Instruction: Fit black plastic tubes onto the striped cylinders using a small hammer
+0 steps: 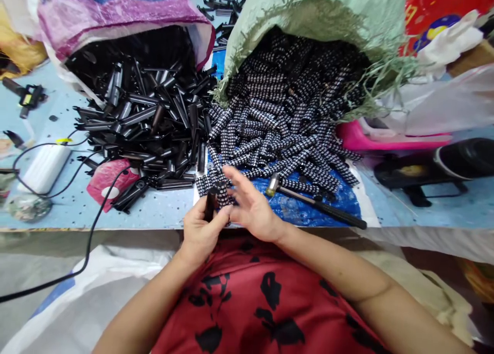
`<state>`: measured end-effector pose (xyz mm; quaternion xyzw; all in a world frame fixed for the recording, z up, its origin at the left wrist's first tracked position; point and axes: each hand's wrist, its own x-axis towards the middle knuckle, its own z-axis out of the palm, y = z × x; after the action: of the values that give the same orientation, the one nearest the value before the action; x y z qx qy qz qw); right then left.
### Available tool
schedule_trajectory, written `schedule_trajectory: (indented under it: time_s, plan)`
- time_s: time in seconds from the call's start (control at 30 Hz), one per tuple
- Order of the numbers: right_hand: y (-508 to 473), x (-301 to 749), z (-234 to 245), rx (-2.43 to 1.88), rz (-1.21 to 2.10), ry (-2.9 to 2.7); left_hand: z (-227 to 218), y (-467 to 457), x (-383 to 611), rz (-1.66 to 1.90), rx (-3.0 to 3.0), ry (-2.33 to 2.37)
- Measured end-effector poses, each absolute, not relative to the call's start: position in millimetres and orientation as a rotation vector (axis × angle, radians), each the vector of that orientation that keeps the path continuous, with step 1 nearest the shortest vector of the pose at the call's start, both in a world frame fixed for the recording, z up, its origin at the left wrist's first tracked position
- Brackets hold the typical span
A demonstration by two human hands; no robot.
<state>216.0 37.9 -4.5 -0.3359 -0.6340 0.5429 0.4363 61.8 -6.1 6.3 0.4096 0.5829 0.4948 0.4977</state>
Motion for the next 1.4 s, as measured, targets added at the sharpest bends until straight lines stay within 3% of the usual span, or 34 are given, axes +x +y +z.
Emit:
schedule_trajectory:
  time_s: [0.1,0.2,0.47,0.7,1.1,1.2,1.27,1.4]
  plan:
    - [42,235,-7,-0.615,0.818,-2.083,11,-11,54,1.183,0.859,1.347]
    - [44,241,-4,-0.508,0.598,-2.244,12,-15,53,1.179,0.824,1.325]
    - [31,230,0,-0.428,0.513,-2.204,10,-21,58,1.275,0.844,1.324]
    - [32,236,-2,-0.495,0.457,-2.217,11,-17,62,1.262,0.455,1.06]
    - [27,253,-8,-0.52,0.358,-2.326,11,-12,39,0.938,0.389,1.037]
    - [13,303,-8,-0.881,0.219,-2.307,4,-17,10,1.082,0.723,1.371]
    - [6,340,-16,-1.284,-0.149,-2.221,-4,-17,-16,1.174,1.124,1.685]
    - [2,385,-33,-1.613,-0.285,-2.352,-12,-4,-55,0.822,1.727,1.97]
